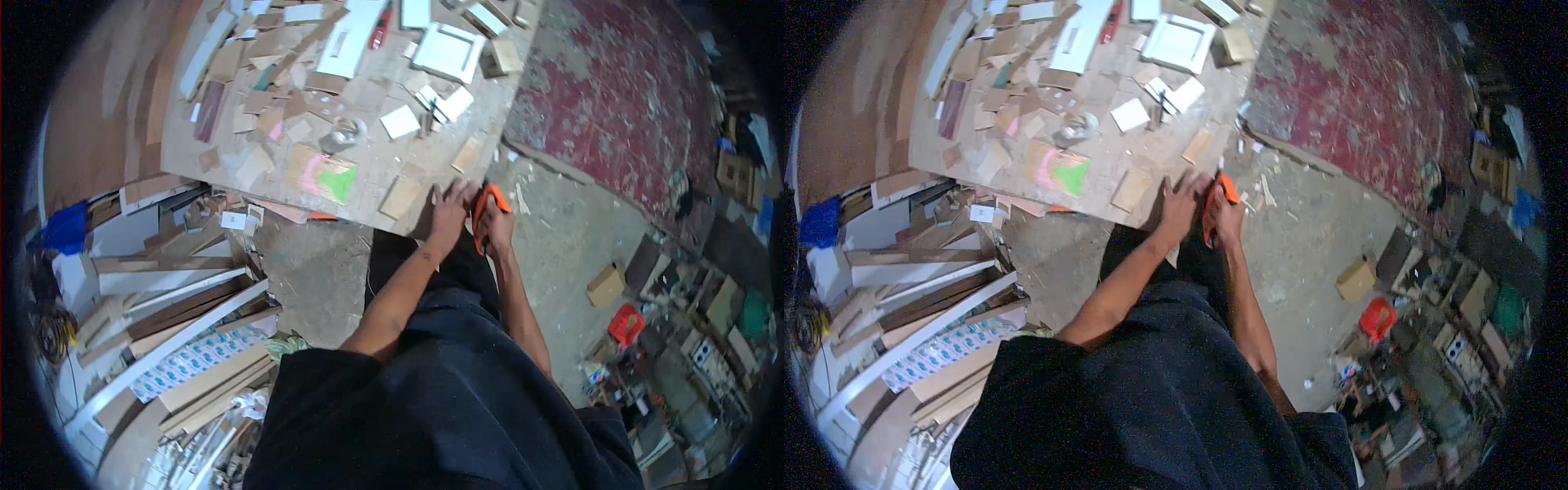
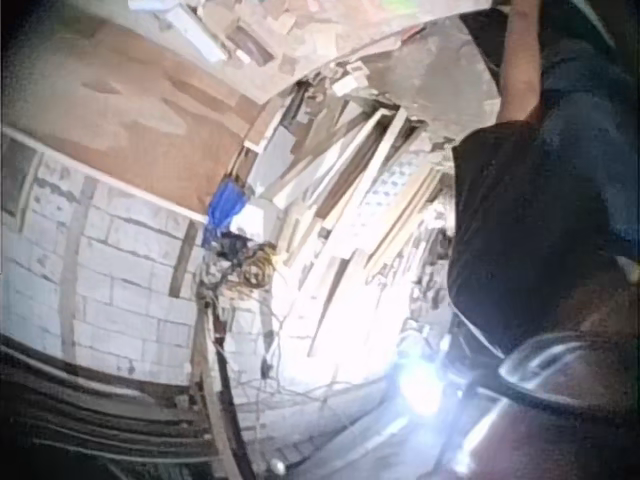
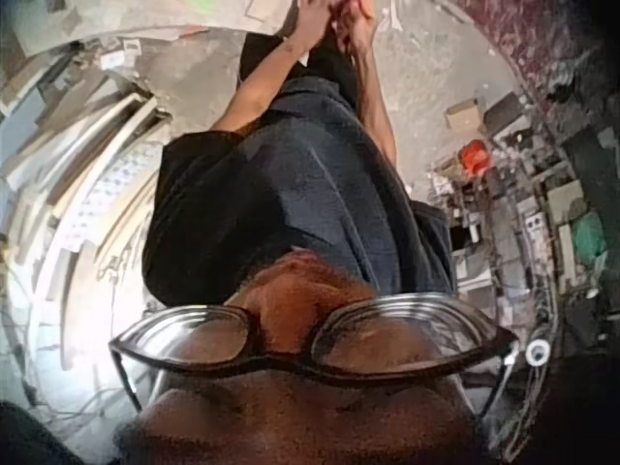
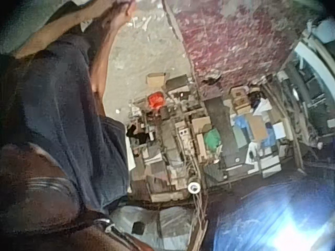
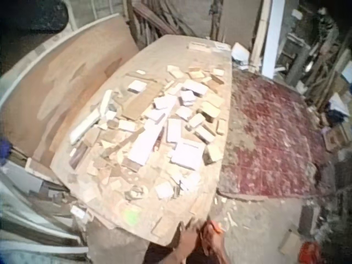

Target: Cutting a small piece of wood with a hand saw and applying glue to the edge using a small strip.

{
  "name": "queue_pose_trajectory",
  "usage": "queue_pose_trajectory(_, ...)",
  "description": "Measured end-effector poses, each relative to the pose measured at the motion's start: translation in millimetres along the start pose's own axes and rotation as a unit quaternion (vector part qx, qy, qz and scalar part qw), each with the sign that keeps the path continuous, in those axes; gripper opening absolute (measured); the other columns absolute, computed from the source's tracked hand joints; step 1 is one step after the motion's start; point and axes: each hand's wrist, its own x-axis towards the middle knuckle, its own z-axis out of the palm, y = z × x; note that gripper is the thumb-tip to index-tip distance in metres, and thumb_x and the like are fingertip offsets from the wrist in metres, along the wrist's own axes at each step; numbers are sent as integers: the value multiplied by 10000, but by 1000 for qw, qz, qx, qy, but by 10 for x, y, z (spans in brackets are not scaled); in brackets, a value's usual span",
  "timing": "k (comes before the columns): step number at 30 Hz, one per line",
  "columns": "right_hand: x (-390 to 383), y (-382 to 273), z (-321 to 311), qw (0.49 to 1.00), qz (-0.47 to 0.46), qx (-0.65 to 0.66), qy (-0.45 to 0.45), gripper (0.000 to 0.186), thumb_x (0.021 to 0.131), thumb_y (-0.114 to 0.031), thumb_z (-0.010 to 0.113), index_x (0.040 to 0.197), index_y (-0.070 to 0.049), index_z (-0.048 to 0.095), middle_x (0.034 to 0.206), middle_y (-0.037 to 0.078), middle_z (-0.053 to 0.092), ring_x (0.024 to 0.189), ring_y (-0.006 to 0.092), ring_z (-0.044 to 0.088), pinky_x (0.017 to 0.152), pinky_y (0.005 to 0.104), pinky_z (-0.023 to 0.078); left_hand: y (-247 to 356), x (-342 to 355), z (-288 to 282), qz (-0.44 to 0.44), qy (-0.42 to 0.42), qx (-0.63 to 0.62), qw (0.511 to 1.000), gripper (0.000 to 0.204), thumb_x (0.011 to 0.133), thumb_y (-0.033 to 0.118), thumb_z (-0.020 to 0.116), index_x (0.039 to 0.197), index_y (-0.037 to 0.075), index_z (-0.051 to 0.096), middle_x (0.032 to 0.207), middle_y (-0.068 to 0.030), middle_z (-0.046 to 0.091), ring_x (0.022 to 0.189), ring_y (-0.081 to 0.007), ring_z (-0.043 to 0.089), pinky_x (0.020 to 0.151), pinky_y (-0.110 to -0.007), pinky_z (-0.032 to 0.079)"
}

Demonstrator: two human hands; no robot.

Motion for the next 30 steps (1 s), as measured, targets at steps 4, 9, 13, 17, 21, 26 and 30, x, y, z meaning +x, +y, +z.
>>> queue_pose_trajectory(4,62,66,115,1000,-24,12,4,260,927,-284,581,770,-95,496,498,-44,392,370,79,357,350,246,286,-60,-4,170,-46,91,-13,995,634,889,202,466,1478,198,232,1560,31,93,1431,-269,77,1036,-650,230)
queue_pose_trajectory(9,-125,-197,-57,999,30,21,5,346,940,-315,552,675,-140,414,521,-48,332,391,74,325,364,243,267,-149,-17,192,-25,51,-5,998,624,920,162,421,1492,204,173,1559,45,121,1433,-264,102,1050,-613,249)
queue_pose_trajectory(13,-335,-300,-183,999,17,29,31,375,938,-329,553,651,-145,399,515,-51,324,382,77,321,365,243,267,-161,-6,71,-5,49,4,999,639,917,178,438,1493,209,164,1562,52,108,1431,-257,109,1056,-597,251)
queue_pose_trajectory(17,-444,-332,-175,999,1,43,13,390,938,-352,547,644,-148,393,502,-55,304,371,77,314,364,246,271,-254,2,77,13,5,-51,999,648,915,154,449,1493,215,162,1561,77,102,1434,-235,101,1068,-575,242)
queue_pose_trajectory(21,-512,-446,-56,996,8,87,-20,392,938,-367,542,649,-145,397,495,-54,297,365,77,315,360,248,275,-270,11,120,4,25,-44,999,647,912,136,447,1490,224,171,1560,84,103,1433,-228,109,1066,-575,250)
queue_pose_trajectory(26,-334,-469,31,996,2,87,-21,393,939,-366,539,654,-145,382,499,-54,298,364,76,309,356,243,272,-208,17,64,4,38,-18,999,621,914,100,420,1481,234,205,1553,79,144,1421,-227,164,1058,-575,268)
queue_pose_trajectory(30,-411,-628,84,995,14,94,-28,390,942,-355,531,651,-149,373,501,-58,297,361,70,301,354,239,275,-218,-20,103,-9,44,-20,999,625,900,104,443,1475,228,232,1552,78,147,1422,-226,156,1058,-570,273)
